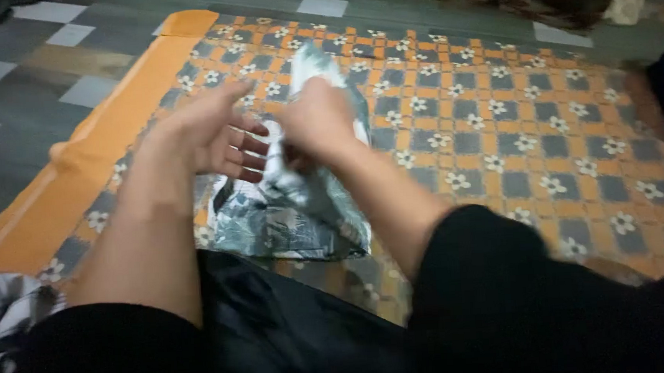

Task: Folding a short-sleeved shirt with a palm tree pattern on a floor mat.

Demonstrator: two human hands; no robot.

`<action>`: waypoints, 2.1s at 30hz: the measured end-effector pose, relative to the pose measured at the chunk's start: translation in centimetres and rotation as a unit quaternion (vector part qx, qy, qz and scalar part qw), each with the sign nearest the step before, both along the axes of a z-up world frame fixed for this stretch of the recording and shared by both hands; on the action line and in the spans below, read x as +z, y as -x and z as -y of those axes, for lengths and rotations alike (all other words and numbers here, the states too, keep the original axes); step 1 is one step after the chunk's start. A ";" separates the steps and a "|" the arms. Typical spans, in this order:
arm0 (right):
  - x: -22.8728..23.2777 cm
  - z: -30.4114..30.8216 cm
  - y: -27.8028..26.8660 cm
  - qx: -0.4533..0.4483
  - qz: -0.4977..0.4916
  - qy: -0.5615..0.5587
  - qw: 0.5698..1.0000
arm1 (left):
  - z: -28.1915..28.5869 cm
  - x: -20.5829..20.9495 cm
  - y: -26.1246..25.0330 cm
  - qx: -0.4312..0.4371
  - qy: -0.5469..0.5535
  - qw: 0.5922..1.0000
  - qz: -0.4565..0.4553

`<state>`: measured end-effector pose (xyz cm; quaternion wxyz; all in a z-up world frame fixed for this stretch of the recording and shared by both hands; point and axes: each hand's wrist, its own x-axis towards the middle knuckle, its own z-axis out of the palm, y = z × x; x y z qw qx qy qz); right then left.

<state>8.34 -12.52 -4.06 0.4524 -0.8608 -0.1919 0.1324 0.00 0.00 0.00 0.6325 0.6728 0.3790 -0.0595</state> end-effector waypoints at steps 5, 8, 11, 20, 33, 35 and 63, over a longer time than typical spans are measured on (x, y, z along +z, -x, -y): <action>-1.9 -5.3 4.7 0.092 0.022 0.091 0.991 | -5.6 -7.8 -2.5 -0.023 0.004 1.000 -0.012; -5.6 -5.8 4.3 0.157 -0.023 0.045 0.986 | -2.0 -6.6 -0.7 -0.014 -0.234 0.964 -0.127; -5.9 -4.3 4.5 0.180 -0.038 0.022 0.983 | -4.9 -11.5 -3.2 -0.043 -0.306 0.938 -0.159; -4.8 5.1 2.3 -0.141 -0.049 0.081 0.985 | -5.4 -14.0 -3.3 -0.022 -0.382 0.911 -0.152; -5.1 4.1 0.7 -0.166 -0.369 -0.102 0.909 | -3.3 -13.0 -2.5 -0.067 -0.419 0.888 -0.177; -6.0 3.9 0.2 -0.168 -0.390 -0.139 0.895 | -2.8 -12.1 -2.2 -0.059 -0.418 0.887 -0.187; -5.9 22.5 -0.8 -0.428 -0.358 -0.390 0.733 | 20.7 -6.1 -0.6 -0.013 0.030 0.997 -0.064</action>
